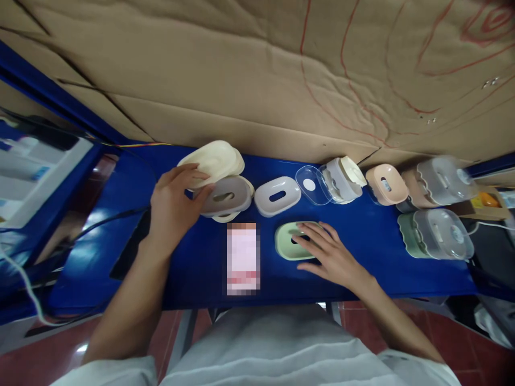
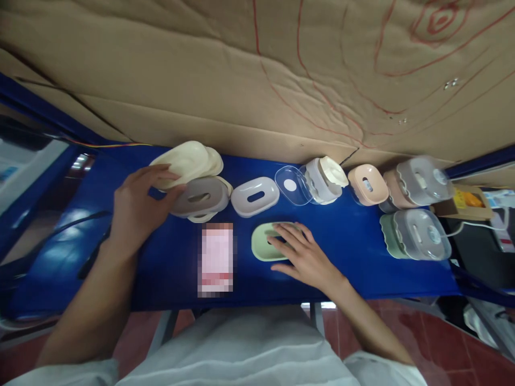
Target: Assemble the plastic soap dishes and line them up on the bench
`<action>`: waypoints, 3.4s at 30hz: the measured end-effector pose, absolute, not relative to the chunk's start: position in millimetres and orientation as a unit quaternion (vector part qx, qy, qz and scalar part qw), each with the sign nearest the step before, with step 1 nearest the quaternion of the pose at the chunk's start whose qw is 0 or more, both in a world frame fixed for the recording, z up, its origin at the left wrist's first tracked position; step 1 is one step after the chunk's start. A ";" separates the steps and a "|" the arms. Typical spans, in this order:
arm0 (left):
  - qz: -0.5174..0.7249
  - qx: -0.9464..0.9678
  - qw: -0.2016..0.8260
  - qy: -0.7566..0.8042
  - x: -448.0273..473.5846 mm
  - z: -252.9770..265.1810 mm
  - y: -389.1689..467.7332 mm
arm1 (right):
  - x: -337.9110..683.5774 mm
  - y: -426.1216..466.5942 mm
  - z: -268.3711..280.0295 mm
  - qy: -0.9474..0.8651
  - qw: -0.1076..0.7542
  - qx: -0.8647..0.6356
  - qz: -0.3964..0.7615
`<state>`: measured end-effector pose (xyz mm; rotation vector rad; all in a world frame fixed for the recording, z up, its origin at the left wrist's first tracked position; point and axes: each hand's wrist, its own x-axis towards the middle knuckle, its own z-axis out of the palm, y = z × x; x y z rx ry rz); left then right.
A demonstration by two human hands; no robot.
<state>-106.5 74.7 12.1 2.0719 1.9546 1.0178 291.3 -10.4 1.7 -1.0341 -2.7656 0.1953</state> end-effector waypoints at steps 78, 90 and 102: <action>0.205 0.905 0.159 0.336 -1.6 -31.0 4.0 | 265.3 -26.1 -25.6 -0.906 0.116 -0.407 0.021; 0.201 0.914 0.115 0.334 -4.0 -26.0 3.3 | 426.3 54.0 -31.8 -0.623 0.186 -0.748 -0.131; 0.189 0.895 0.205 0.349 -6.6 -33.4 5.2 | 444.7 70.5 -43.3 -0.642 0.103 -0.751 -0.115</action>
